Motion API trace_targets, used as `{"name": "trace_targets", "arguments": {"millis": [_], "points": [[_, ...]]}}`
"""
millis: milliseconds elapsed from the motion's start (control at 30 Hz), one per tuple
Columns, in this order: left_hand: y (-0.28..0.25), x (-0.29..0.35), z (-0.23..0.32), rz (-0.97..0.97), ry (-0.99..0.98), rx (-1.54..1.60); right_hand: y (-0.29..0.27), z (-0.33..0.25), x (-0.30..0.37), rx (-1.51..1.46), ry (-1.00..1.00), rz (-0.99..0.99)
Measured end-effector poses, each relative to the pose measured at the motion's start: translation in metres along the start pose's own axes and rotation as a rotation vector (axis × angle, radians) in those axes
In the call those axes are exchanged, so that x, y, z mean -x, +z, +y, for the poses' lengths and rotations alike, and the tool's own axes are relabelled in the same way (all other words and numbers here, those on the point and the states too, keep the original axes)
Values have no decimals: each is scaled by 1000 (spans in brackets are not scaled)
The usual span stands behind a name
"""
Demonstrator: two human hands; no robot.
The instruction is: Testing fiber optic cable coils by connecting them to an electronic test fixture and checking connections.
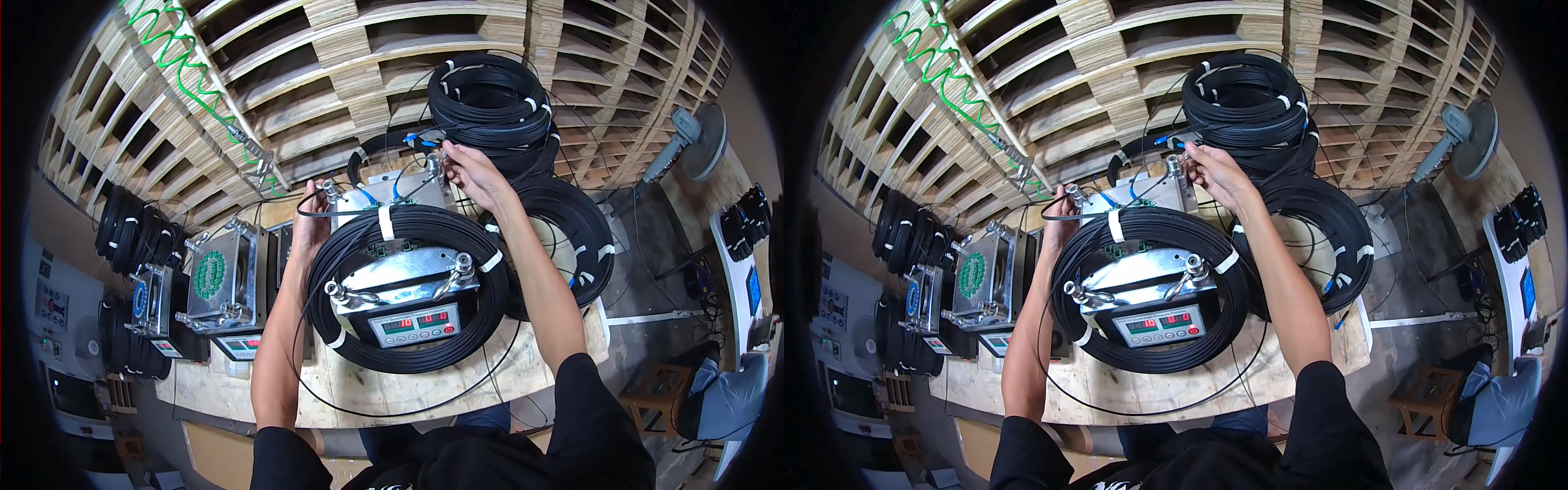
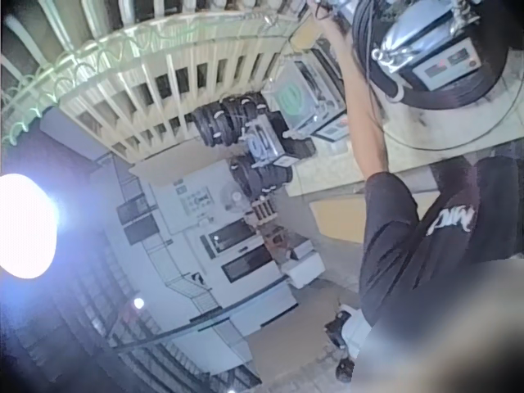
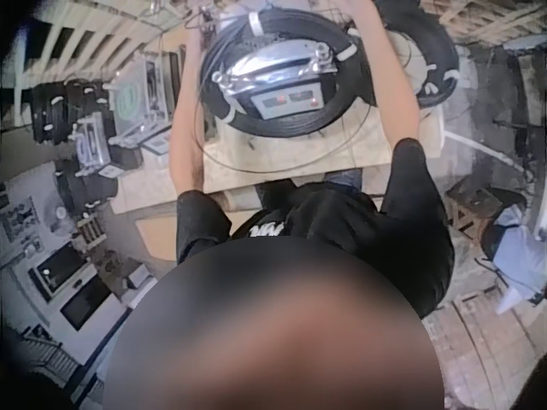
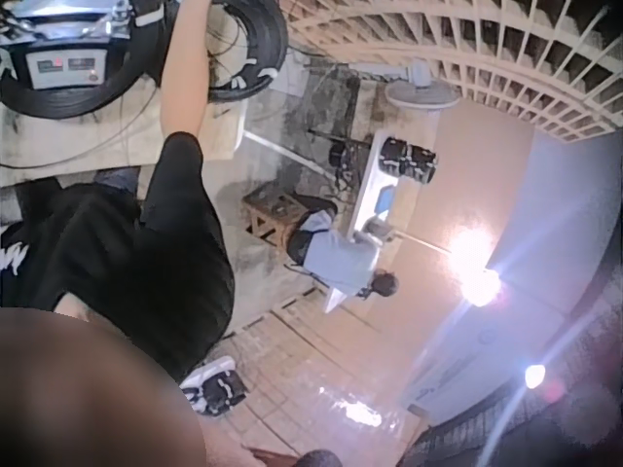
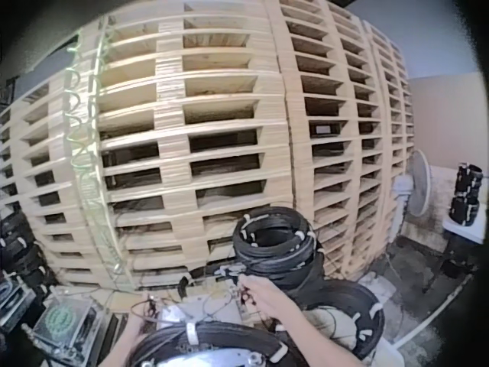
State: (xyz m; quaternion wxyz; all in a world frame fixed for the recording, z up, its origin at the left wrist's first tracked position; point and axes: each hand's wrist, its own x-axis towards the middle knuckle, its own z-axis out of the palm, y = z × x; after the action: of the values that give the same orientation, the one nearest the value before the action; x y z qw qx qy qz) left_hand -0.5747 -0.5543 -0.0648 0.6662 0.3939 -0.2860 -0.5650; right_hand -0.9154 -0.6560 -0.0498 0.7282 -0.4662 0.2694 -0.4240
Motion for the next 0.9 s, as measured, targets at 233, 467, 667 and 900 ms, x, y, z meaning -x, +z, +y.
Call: {"name": "trace_targets", "arguments": {"millis": [233, 467, 667, 900], "points": [[0, 9, 10, 15, -24, -13, 20, -11, 15, -132, -103, -18], [-8, 9, 13, -54, -59, 63, 25, -13, 2, 99, -37, 134], [-9, 10, 15, -32, -69, 41, 12, -4, 14, -24, -18, 0], [5, 13, 15, 31, -65, 3, 6, -13, 6, 93, 81, 22]]}}
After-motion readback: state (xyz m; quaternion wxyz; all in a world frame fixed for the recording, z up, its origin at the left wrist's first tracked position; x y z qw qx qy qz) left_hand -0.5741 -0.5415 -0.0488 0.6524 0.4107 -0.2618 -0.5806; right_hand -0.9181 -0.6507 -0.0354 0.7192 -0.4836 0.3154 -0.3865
